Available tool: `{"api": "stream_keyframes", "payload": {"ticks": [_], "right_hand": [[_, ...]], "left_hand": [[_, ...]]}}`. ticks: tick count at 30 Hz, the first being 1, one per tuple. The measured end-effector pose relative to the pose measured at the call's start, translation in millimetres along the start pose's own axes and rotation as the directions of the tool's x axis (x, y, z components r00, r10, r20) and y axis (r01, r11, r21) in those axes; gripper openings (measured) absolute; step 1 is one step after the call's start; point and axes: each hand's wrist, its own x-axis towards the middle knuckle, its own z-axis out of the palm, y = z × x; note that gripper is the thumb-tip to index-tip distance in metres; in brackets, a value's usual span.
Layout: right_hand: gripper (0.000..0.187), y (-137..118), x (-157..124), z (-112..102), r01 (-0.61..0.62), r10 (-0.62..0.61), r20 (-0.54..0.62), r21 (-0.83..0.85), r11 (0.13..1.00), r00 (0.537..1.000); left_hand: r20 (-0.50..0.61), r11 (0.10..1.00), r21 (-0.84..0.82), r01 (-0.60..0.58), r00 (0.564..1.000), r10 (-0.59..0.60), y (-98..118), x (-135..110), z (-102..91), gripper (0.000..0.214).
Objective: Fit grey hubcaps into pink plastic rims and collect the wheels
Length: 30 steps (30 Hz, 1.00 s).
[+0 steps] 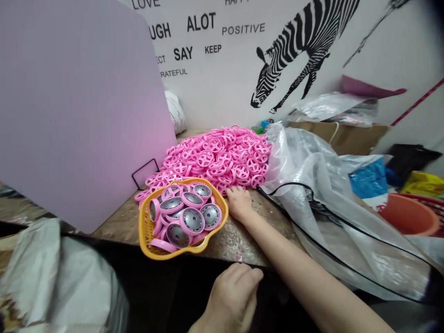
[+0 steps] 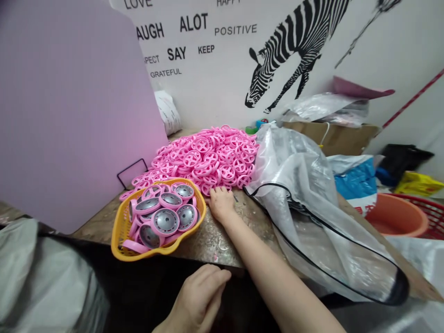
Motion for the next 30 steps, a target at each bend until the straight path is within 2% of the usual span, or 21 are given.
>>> {"api": "stream_keyframes", "payload": {"ticks": [4,6,8,10,13,15,18,20,24,27,30], "right_hand": [[0.032,4,3,0,0.008,-0.008,-0.002,0.005,1.0,1.0],[0.029,5,2,-2,0.031,-0.031,-0.002,0.013,0.999,1.0],[0.028,6,-3,-6,0.06,-0.06,0.001,0.023,0.998,0.998],[0.026,9,-13,-11,0.083,-0.083,0.0,0.033,0.996,0.997],[0.025,16,-36,-21,0.099,-0.098,-0.015,0.043,0.994,0.995],[0.023,22,-56,-29,0.13,-0.127,-0.053,0.061,0.99,0.99],[0.018,31,-88,-41,0.23,-0.213,-0.174,0.086,0.969,0.961],[0.018,34,-110,-48,0.318,-0.288,-0.253,0.088,0.944,0.924],[0.021,35,-149,-61,0.443,-0.391,-0.331,0.097,0.891,0.859],[0.022,36,-171,-72,0.439,-0.375,-0.355,0.116,0.891,0.856],[0.02,50,-184,-89,0.357,-0.254,-0.387,0.221,0.908,0.886]], "left_hand": [[-0.008,0.996,-0.062,0.061,0.998,-0.061,-5,0,0.4,0.03],[-0.004,0.978,-0.145,0.153,0.988,-0.155,-6,1,0.3,0.027],[0.002,0.92,-0.261,0.294,0.953,-0.304,-7,3,0.6,0.022],[0.019,0.791,-0.407,0.456,0.871,-0.492,-8,7,1.4,0.018],[0.084,0.489,-0.624,0.609,0.675,-0.733,-10,15,2.8,0.021],[0.133,0.305,-0.732,0.609,0.567,-0.813,-11,21,2.6,0.032],[0.205,0.11,-0.835,0.539,0.492,-0.846,-11,30,0.3,0.047],[0.247,0.032,-0.865,0.501,0.481,-0.841,-10,37,-0.8,0.053],[0.329,-0.018,-0.86,0.51,0.526,-0.784,-6,50,2.7,0.044],[0.39,-0.027,-0.831,0.555,0.548,-0.74,-6,57,11.0,0.039],[0.416,0.019,-0.796,0.604,0.571,-0.708,-11,60,21.1,0.039]]}}
